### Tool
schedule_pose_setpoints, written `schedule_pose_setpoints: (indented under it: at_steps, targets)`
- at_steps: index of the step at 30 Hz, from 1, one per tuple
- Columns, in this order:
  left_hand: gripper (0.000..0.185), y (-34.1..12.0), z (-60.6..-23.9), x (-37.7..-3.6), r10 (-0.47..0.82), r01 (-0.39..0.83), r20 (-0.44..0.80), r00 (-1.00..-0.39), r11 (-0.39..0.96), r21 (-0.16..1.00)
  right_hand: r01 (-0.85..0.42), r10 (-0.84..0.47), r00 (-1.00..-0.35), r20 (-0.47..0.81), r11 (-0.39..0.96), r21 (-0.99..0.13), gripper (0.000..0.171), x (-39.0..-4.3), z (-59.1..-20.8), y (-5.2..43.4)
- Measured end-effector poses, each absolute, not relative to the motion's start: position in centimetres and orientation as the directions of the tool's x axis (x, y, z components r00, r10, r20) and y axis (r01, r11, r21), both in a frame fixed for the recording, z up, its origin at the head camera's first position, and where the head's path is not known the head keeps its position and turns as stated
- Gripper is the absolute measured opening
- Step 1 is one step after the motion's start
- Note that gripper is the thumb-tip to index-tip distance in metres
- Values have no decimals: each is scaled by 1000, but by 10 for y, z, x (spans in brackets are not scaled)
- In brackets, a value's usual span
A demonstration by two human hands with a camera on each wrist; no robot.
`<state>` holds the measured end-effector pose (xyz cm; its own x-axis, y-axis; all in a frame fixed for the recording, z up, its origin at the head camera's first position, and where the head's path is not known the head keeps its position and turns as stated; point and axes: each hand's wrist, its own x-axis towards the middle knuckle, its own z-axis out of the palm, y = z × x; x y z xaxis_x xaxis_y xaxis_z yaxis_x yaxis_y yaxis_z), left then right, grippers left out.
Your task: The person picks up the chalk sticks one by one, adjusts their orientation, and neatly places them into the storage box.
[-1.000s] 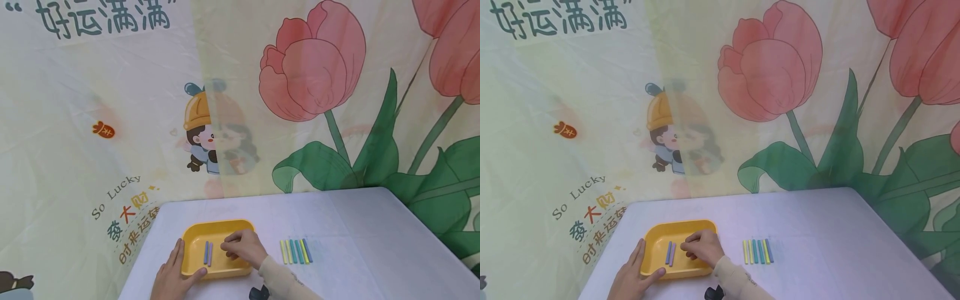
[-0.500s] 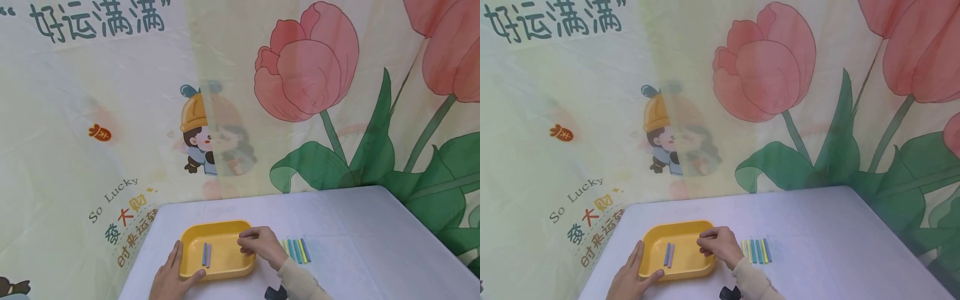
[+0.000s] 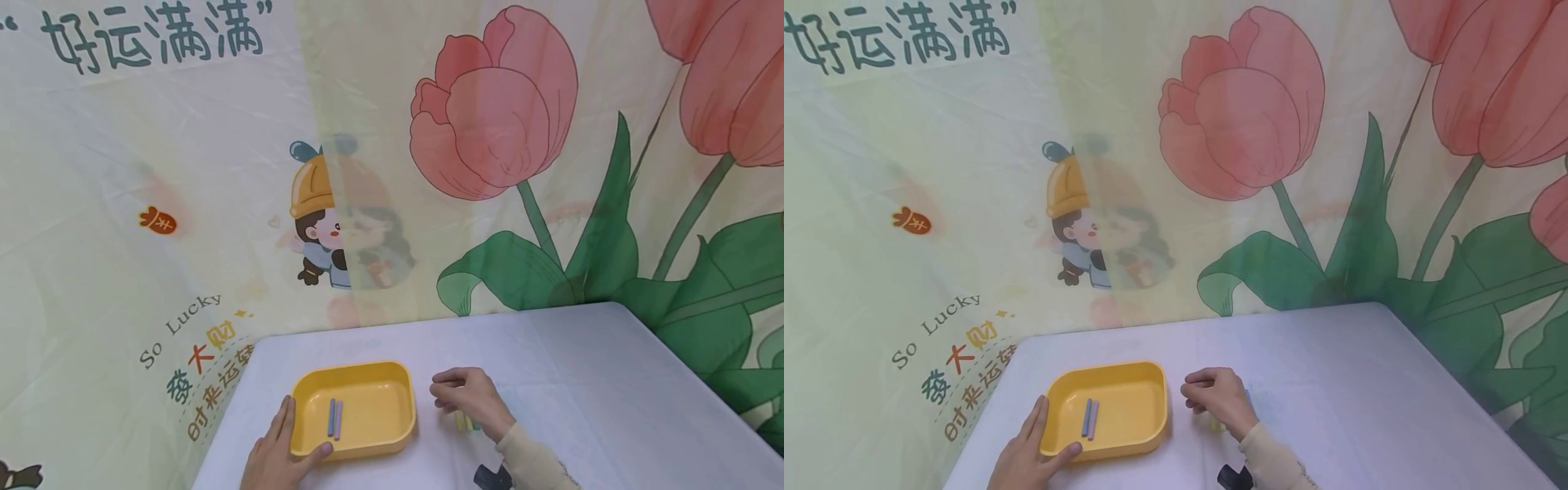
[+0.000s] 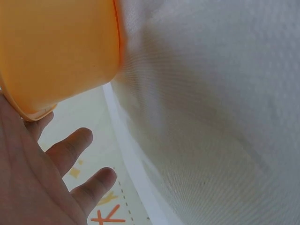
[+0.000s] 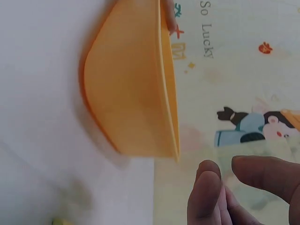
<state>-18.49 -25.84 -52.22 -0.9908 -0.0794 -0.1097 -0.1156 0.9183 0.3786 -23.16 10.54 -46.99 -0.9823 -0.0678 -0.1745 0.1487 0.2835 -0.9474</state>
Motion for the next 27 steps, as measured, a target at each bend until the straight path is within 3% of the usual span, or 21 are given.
schedule_pose_setpoints:
  at_steps: [15,27]
  targets:
    - [131,-259,-524,-185,-82,-120,-115,-990,915,386,246,173,-965,-195,360,-900,37,-236,-490,178]
    - [131,-259,-526,-186,-83,-124,-121,-989,913,388,315,212,-947,-240,493,-811,35,-239,-509,203]
